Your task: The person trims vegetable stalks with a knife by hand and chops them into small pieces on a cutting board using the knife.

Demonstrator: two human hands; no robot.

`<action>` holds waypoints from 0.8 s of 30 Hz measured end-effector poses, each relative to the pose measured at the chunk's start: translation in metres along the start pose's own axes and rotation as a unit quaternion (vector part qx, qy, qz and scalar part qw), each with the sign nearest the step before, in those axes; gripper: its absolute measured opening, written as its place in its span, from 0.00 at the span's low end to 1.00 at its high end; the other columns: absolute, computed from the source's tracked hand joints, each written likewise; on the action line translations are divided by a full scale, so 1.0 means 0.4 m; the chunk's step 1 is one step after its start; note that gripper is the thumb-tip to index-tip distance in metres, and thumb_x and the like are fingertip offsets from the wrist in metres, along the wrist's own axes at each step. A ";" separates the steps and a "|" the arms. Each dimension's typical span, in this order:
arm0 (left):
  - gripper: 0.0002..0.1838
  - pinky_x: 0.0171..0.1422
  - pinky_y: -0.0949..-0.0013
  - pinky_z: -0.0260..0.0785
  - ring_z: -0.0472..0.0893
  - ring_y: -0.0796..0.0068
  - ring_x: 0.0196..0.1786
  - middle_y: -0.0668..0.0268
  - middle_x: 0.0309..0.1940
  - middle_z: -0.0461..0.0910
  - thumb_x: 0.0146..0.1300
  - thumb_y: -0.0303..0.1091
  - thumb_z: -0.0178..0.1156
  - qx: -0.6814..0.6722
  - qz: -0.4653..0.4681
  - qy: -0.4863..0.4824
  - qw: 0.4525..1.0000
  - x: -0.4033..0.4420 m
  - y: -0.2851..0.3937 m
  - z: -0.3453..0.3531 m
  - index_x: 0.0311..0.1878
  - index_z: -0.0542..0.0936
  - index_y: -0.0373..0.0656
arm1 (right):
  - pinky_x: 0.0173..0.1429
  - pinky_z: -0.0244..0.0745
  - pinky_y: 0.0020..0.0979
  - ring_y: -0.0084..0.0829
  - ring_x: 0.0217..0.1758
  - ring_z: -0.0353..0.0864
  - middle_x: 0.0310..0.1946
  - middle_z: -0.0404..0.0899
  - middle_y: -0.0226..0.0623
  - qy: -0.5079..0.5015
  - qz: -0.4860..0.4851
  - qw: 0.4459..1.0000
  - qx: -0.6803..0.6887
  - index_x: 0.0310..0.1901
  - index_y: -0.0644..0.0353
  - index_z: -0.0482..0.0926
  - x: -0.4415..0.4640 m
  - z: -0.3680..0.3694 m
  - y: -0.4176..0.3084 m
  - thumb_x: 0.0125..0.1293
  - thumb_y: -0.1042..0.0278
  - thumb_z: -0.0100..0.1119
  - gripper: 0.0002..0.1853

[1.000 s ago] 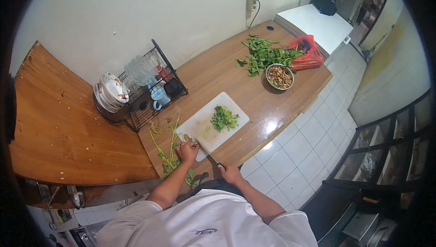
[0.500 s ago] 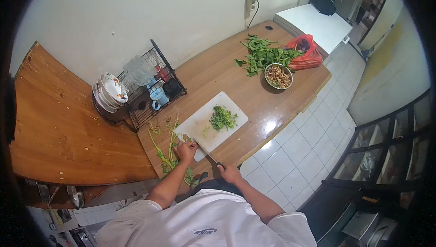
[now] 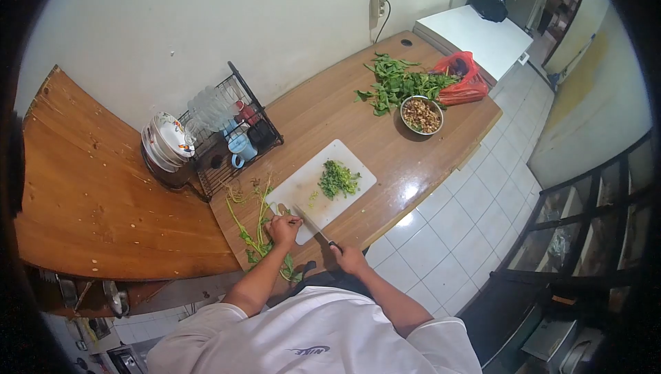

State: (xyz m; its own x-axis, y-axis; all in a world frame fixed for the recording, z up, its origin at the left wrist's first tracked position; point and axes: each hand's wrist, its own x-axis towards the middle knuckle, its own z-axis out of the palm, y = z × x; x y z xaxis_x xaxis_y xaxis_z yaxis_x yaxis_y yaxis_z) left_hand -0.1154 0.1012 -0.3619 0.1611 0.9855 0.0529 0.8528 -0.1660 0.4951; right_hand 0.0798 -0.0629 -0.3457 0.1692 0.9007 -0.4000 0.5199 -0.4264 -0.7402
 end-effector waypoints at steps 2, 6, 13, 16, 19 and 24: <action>0.06 0.60 0.58 0.55 0.78 0.70 0.48 0.73 0.31 0.87 0.50 0.45 0.75 0.011 -0.008 -0.007 1.000 -0.001 -0.008 0.008 0.30 0.91 0.59 | 0.53 0.77 0.51 0.62 0.47 0.82 0.39 0.83 0.60 -0.014 0.000 1.000 -0.007 0.49 0.61 0.82 -0.011 0.022 0.027 0.75 0.44 0.48 0.25; 0.07 0.56 0.57 0.58 0.79 0.70 0.48 0.74 0.30 0.87 0.49 0.46 0.75 0.044 0.009 0.012 0.999 -0.004 -0.014 0.020 0.33 0.91 0.60 | 0.53 0.76 0.51 0.62 0.47 0.82 0.39 0.83 0.61 0.001 -0.027 0.999 -0.032 0.49 0.62 0.82 -0.011 0.033 0.032 0.76 0.44 0.48 0.26; 0.06 0.61 0.56 0.56 0.78 0.69 0.51 0.73 0.32 0.87 0.52 0.43 0.72 0.007 0.042 0.022 0.999 -0.014 -0.014 0.022 0.34 0.91 0.57 | 0.55 0.76 0.52 0.62 0.48 0.82 0.40 0.83 0.62 0.003 0.001 1.000 0.001 0.47 0.63 0.83 0.000 0.012 -0.018 0.75 0.43 0.48 0.27; 0.06 0.61 0.57 0.56 0.79 0.68 0.51 0.73 0.33 0.88 0.52 0.42 0.72 0.042 0.009 0.016 0.999 -0.016 -0.011 0.031 0.33 0.91 0.57 | 0.55 0.76 0.52 0.62 0.49 0.82 0.40 0.83 0.62 -0.023 0.005 0.999 -0.034 0.49 0.62 0.82 -0.009 0.029 0.009 0.75 0.43 0.48 0.27; 0.06 0.61 0.57 0.57 0.79 0.69 0.51 0.74 0.33 0.88 0.52 0.42 0.72 0.016 -0.023 -0.001 1.000 -0.010 -0.003 0.024 0.33 0.91 0.58 | 0.55 0.76 0.53 0.62 0.48 0.82 0.40 0.83 0.61 -0.006 -0.017 0.999 -0.037 0.50 0.62 0.81 -0.012 0.033 0.017 0.75 0.43 0.48 0.26; 0.06 0.59 0.57 0.56 0.78 0.72 0.48 0.77 0.31 0.87 0.52 0.44 0.74 0.017 0.011 0.006 1.000 -0.011 -0.001 0.017 0.33 0.91 0.58 | 0.54 0.75 0.54 0.62 0.48 0.82 0.40 0.83 0.61 -0.015 0.025 0.998 -0.053 0.50 0.61 0.81 0.004 0.020 -0.019 0.75 0.43 0.47 0.26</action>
State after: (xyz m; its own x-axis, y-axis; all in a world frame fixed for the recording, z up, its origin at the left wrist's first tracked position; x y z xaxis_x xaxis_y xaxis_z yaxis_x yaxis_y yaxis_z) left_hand -0.1130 0.0968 -0.3681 0.1738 0.9819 0.0747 0.8656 -0.1885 0.4639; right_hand 0.0694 -0.0589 -0.3450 0.1733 0.8754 -0.4513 0.5981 -0.4576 -0.6580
